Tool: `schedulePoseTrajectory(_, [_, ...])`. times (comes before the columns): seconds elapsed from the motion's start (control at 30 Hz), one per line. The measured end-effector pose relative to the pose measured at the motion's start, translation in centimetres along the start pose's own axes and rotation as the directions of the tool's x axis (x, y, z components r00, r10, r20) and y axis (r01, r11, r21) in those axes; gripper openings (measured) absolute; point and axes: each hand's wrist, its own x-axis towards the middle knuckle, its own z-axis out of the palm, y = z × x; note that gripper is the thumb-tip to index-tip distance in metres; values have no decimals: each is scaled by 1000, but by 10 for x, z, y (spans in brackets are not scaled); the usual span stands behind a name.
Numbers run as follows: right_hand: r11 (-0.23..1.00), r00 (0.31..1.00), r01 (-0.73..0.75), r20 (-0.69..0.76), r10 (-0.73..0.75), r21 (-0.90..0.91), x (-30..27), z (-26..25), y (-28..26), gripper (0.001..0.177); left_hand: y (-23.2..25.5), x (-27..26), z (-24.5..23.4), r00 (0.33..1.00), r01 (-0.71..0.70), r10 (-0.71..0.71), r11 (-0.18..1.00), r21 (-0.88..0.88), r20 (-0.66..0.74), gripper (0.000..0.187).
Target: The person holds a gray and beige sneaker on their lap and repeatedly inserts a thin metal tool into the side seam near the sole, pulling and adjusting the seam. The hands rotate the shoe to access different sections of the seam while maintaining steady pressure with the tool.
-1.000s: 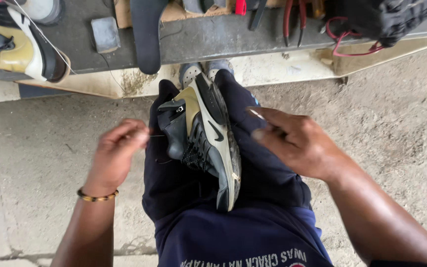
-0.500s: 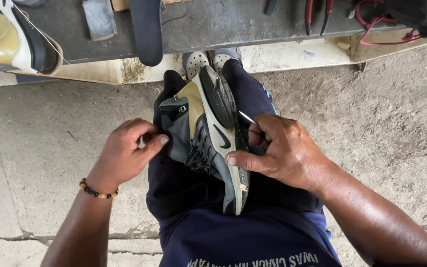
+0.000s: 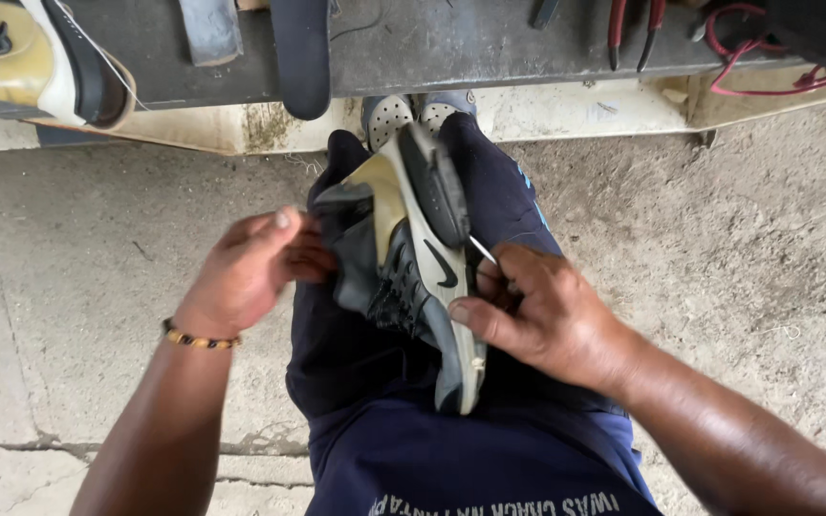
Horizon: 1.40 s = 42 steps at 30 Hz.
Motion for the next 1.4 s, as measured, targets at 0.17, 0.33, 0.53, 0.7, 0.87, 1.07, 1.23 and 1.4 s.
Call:
schedulePoseTrajectory(0.17, [983, 978, 163, -117, -172, -81, -11, 13, -11, 42, -3, 3, 25, 913, 160, 16, 906, -393, 408, 51])
schedulePoseTrajectory(0.33, [854, 838, 510, -165, -520, -98, 22, 21, -4, 30, 41, -11, 39, 875, -310, 306, 949, -50, 374, 41])
schedulePoseTrajectory(0.53, [996, 999, 19, 41, -16, -84, 18, 7, -31, 45, 25, -12, 33, 907, -356, 326, 932, 70, 265, 38])
schedulePoseTrajectory(0.7, [902, 962, -222, 69, 265, -370, -1, -47, -26, 39, 10, -16, 10, 932, -243, 145, 930, 276, 333, 49])
schedulePoseTrajectory(0.87, [829, 894, -344, 115, 432, -440, -18, -48, -21, 55, 2, -11, 17, 889, -398, 248, 836, 378, 385, 51])
schedulePoseTrajectory(1.07, [827, 902, -380, 32, 430, -414, -21, -38, -19, 30, 0, -13, 17, 924, -275, 168, 917, 290, 344, 41])
schedulePoseTrajectory(1.23, [989, 969, -135, 203, 145, -61, -17, -23, -16, 44, 9, -13, 31, 947, -194, 146, 970, 149, 286, 37])
schedulePoseTrajectory(1.4, [968, 957, 226, 210, -200, -112, -13, -21, -12, 41, 15, -15, 42, 911, -250, 117, 919, 305, 395, 70])
